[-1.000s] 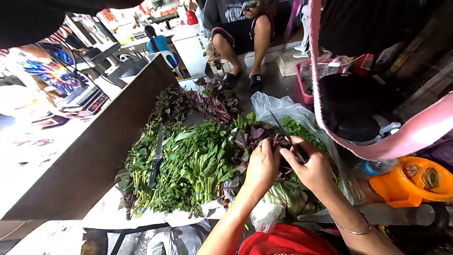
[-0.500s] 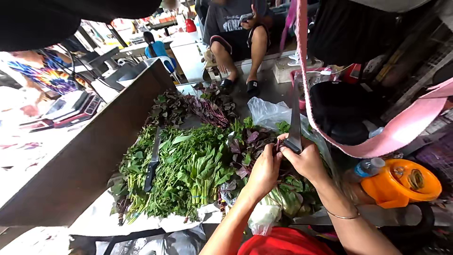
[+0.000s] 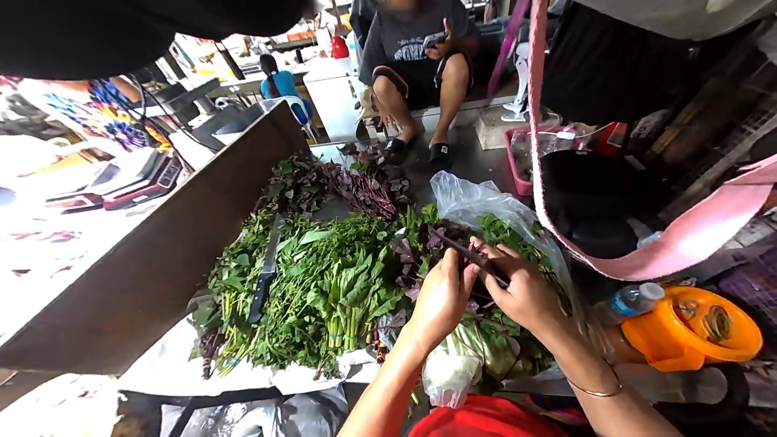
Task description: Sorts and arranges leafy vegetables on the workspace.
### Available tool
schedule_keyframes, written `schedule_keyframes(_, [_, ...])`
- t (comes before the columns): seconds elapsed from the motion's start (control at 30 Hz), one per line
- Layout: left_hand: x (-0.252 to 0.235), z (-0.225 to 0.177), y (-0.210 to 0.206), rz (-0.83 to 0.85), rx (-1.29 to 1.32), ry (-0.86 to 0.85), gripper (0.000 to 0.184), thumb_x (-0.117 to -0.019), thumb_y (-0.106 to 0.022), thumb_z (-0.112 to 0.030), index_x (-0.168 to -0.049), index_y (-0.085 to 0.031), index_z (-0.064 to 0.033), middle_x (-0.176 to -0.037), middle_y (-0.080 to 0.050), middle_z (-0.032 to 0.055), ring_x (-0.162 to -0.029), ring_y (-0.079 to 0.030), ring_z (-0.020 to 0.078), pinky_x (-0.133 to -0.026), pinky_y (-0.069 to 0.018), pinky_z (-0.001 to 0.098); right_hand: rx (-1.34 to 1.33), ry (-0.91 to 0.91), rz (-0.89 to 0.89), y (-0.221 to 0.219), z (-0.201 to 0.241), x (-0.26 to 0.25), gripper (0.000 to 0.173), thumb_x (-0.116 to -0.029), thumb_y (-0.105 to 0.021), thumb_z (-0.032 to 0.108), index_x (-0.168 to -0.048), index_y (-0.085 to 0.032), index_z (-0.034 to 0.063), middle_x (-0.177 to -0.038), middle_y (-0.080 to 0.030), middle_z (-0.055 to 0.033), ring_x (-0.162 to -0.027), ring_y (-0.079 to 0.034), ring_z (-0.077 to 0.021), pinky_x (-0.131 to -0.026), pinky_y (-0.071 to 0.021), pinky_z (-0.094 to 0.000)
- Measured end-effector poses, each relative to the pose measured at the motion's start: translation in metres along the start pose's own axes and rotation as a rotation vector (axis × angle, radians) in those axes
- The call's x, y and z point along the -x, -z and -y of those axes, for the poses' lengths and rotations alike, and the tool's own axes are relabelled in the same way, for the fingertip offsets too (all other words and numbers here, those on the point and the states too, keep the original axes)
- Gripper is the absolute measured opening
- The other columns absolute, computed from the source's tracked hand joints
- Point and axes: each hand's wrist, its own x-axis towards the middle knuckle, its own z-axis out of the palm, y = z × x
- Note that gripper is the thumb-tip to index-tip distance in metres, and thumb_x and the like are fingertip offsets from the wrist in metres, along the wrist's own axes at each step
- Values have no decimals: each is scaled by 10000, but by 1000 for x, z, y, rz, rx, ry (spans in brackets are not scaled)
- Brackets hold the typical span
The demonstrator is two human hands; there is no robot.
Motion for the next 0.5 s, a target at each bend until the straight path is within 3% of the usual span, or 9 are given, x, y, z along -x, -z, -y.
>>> schedule_keyframes(0.07, [2, 1, -1, -10, -8, -27, 372, -1067, -502, -262, -1186, -623, 69, -936, -687, 172, -900, -693, 251, -857, -553, 399, 17, 27, -6, -1, 1, 0, 466, -895, -576, 120, -1346, -671, 46, -1154, -738, -150, -1002, -722, -286, -872, -581, -450])
schedule_keyframes(0.13, [3, 4, -2, -17, -9, -61, 355, -1061, -505, -248, -1151, -640, 68, -908, -687, 166, -863, -692, 241, -828, -557, 387, 33, 47, -27, -2, 0, 0, 494, -870, -592, 119, -1354, -665, 47, -1097, -743, -161, -923, -728, -287, -809, -591, -442])
schedule_keyframes(0.3, [1, 15, 5, 51, 100, -167, 325, -1056, -483, -218, -1138, -645, 52, -910, -690, 138, -864, -682, 186, -820, -555, 364, 5, 141, -97, -6, -3, 0, 366, -874, -596, 133, -1191, -749, 29, -1022, -755, -152, -845, -726, -249, -733, -590, -385])
schedule_keyframes(0.5, [-8, 18, 20, 212, 216, -226, 306, -1058, -473, -205, -1102, -646, 43, -855, -667, 90, -788, -636, 99, -770, -532, 287, -31, 228, -157, -11, -17, -5, 347, -910, -603, 162, -1188, -750, 16, -915, -739, -148, -773, -699, -208, -710, -576, -334])
